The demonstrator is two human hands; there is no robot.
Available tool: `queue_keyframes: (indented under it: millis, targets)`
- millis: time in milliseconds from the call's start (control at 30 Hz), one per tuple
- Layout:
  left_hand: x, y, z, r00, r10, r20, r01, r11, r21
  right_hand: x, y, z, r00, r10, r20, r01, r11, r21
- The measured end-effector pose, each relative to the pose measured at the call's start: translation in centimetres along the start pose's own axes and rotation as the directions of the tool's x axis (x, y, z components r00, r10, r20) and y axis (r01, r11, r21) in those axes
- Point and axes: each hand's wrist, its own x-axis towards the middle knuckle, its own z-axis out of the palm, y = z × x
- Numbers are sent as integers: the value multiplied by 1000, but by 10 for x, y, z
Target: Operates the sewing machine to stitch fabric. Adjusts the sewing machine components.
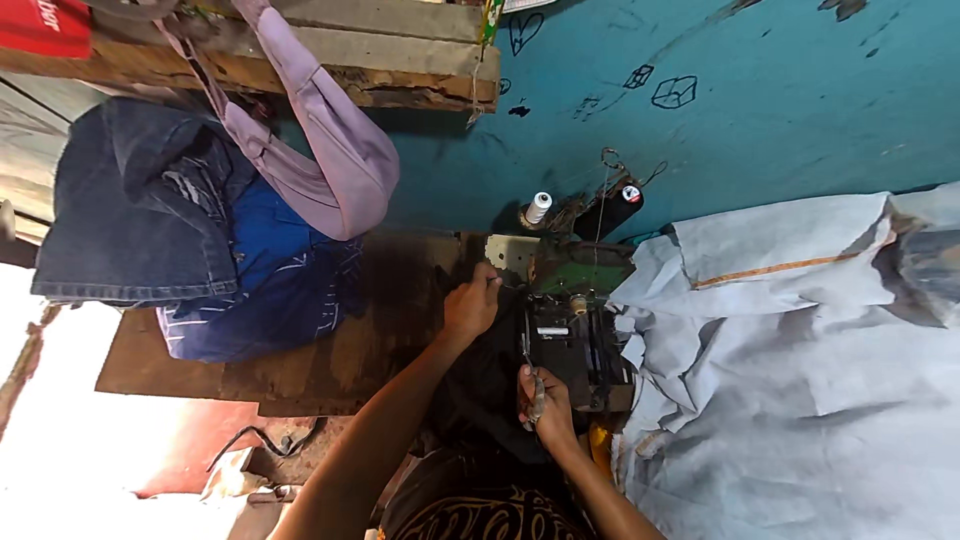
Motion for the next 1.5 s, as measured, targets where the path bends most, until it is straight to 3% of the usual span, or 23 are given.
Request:
queue_keyframes:
  millis: [267, 467, 667, 1267, 1367, 1433, 1500]
  targets:
    - [-2, -4, 6, 999, 7, -51, -8, 1000, -21, 15, -9, 10, 999, -25, -36, 23, 999, -43]
    - [-3, -2, 5, 998, 19, -56, -18, 1000, 17, 3, -22, -12, 989, 22, 144, -20, 1000, -16]
    - [-5, -3, 9, 996, 40, -82, -39, 999, 11, 12, -18, -9, 993, -16, 117, 13, 1000, 25]
    - [-6, -8, 15, 984, 108, -141, -106, 994, 16, 19, -39, -20, 983, 110, 147, -112, 994, 6]
    - [-8, -11, 19, 973, 142, -180, -143, 990, 9, 28, -31, -12, 996, 22, 87, -17, 998, -63]
    - [-9, -13, 20, 963, 159, -217, -160, 987, 13, 29, -13, -11, 983, -174, 55, 181, 967, -180]
    - [-4, -16, 17, 946, 214, -245, -203, 977, 69, 21, 8, -18, 900, -431, 62, 431, 860, -275]
